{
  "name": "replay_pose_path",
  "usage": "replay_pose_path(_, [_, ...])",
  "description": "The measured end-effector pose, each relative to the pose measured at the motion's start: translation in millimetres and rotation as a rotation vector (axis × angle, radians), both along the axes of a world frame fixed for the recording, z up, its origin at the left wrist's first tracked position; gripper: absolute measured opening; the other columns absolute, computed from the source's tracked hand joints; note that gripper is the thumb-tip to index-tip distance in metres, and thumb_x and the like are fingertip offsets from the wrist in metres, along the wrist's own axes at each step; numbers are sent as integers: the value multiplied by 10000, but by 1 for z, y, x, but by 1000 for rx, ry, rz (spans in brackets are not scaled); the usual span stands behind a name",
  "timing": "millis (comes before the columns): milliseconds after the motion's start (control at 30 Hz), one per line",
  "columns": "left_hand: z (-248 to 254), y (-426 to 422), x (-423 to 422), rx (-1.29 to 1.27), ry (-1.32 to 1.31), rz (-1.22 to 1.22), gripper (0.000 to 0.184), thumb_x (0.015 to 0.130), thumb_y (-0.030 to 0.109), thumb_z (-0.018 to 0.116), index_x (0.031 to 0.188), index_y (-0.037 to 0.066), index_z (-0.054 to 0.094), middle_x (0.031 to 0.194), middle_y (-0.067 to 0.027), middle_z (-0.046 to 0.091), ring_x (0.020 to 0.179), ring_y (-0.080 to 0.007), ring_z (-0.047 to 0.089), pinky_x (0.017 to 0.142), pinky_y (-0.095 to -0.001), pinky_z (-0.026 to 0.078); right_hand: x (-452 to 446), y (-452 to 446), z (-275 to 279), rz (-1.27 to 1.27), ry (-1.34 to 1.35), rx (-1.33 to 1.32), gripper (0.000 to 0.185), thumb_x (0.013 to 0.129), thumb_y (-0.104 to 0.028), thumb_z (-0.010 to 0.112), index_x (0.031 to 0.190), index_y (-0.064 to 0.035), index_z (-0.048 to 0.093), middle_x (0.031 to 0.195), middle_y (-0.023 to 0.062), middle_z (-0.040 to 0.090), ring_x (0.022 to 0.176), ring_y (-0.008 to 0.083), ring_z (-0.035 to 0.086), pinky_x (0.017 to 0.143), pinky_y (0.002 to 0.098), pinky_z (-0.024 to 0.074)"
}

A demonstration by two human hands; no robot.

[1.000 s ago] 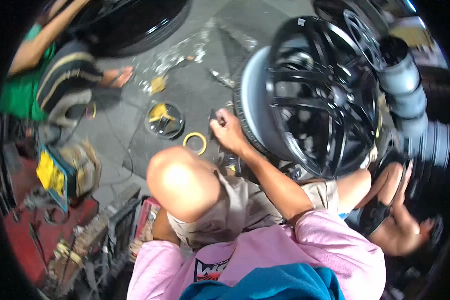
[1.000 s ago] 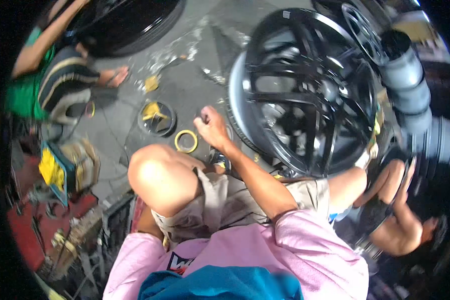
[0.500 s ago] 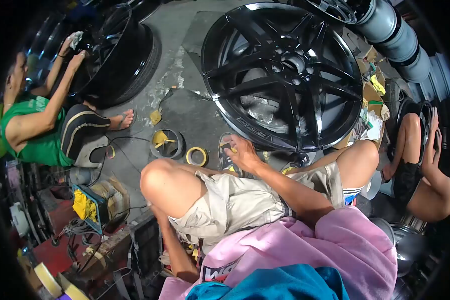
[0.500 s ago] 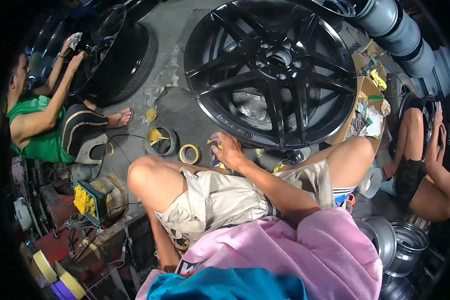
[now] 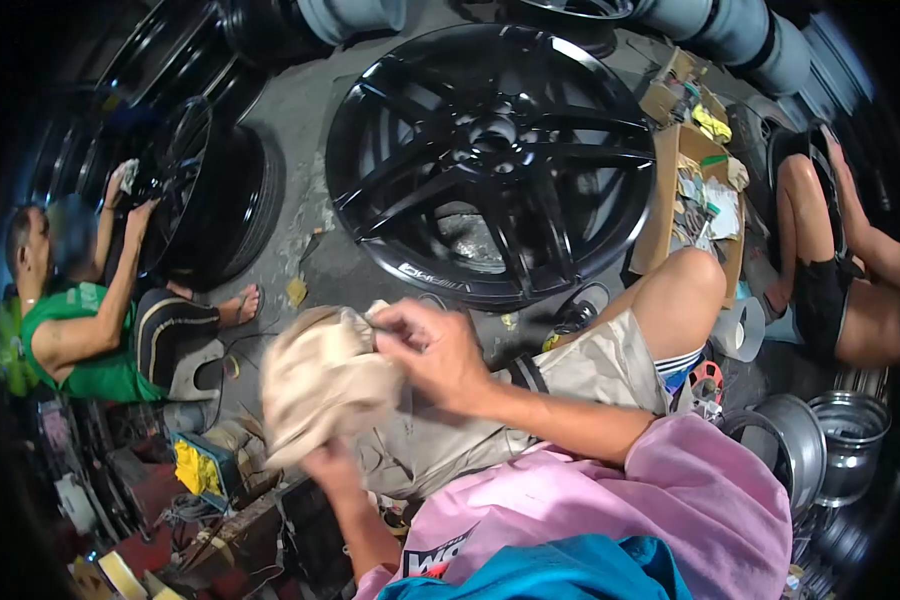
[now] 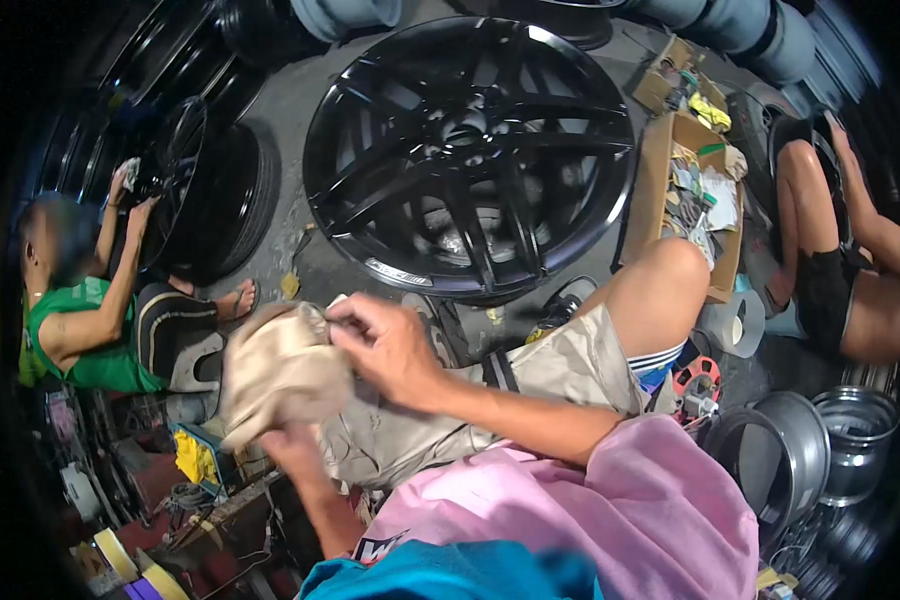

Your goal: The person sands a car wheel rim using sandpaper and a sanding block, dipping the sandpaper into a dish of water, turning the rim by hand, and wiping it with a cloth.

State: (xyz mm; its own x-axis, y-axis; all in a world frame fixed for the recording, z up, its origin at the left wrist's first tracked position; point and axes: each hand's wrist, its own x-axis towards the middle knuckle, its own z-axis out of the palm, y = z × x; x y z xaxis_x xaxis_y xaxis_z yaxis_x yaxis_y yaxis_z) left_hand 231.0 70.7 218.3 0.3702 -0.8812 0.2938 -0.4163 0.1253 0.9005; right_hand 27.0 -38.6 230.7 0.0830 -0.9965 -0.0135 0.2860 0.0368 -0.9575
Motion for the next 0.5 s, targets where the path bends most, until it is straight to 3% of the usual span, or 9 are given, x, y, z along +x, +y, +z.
replay_pose_path(33, [-9,-10,-33,26,-143,7,540,1093,154,604,1551,-86,449,1511,-225,582,1380,-337,598,1168,-458,490,-2,11,5,2,23,-104,267,936,-150,782,1133,25,738,960,129,770,821,193,742,728,351,559])
replay_pose_path(67, [-13,-24,-68,-45,-77,-20,530,1107,162,607,1552,-78,448,1480,-218,603,1383,-327,591,1183,-459,482,-4,20,11,4,47,-208,302,916,-155,789,1152,26,736,981,131,772,849,191,736,761,373,566])
replay_pose_path(133, [-16,-34,-95,-30,402,33,501,1126,176,574,1536,-79,440,1489,-224,595,1356,-319,615,1143,-453,520,2,25,-2,-86,1,-302,357,878,-150,800,1180,27,733,1016,135,774,858,188,710,800,394,562])
replay_pose_path(167, [-31,-37,-83,-37,468,-34,457,1127,179,571,1486,-88,478,1466,-221,612,1312,-308,648,1080,-429,563,2,27,-9,6,-65,-202,348,881,-145,794,1178,26,738,1011,131,774,857,178,695,806,381,557])
replay_pose_path(200, [-34,-42,-76,-27,423,-20,485,1115,200,602,1481,-97,488,1435,-212,634,1273,-300,672,1043,-411,584,1,30,-12,102,-134,-101,339,883,-139,788,1177,25,742,1006,126,774,855,169,681,812,368,552])
replay_pose_path(367, [-32,-46,-59,-38,276,-52,483,1093,241,670,1421,-98,564,1350,-183,688,1176,-257,702,976,-388,586,0,30,-34,311,-228,-3,211,945,-142,718,1089,7,758,770,3,704,687,38,561,561,296,437])
replay_pose_path(500, [11,-47,-77,46,263,4,401,1127,229,613,1355,-101,620,1270,-165,716,1083,-239,714,917,-373,581,-5,34,-14,330,-239,-21,208,954,-124,683,1094,14,753,778,49,719,691,60,568,585,330,469])
